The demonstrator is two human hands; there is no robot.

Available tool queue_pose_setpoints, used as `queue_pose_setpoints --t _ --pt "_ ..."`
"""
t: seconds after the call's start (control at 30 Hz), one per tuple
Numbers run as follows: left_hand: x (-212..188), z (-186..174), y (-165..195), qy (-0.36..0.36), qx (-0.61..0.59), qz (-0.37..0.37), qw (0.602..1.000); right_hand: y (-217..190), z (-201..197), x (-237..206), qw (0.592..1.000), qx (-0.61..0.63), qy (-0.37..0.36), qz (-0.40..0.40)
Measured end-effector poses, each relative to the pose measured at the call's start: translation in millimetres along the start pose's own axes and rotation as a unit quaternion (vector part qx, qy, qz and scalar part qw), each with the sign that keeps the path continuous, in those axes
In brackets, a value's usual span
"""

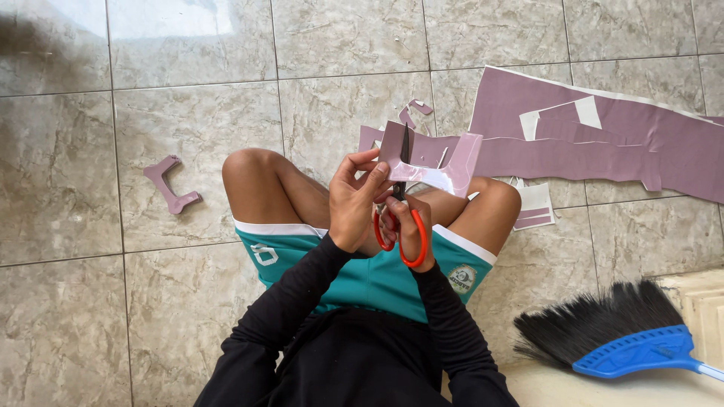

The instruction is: The person sits on a tiled floor and cuts shapes out of mauve paper or sticker sheets with red-handled scissors, working on one piece at a time on their lap. They trim curved outlines, set finished cutouts aside on the floor, and pick up the next sheet to continue cutting.

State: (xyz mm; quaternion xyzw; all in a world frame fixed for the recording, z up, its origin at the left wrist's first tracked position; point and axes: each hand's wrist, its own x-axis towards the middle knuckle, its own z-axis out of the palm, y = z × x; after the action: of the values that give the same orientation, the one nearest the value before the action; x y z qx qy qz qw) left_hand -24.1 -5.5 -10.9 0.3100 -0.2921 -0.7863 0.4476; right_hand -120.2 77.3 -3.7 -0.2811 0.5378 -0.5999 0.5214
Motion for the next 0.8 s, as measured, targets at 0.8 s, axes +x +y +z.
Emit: queue_pose_setpoints --t 0.8 --pt "17 -31 60 -0.122 0.176 0.048 0.976 -18 -16 -10 0.955 -0.285 -0.029 -0.068"
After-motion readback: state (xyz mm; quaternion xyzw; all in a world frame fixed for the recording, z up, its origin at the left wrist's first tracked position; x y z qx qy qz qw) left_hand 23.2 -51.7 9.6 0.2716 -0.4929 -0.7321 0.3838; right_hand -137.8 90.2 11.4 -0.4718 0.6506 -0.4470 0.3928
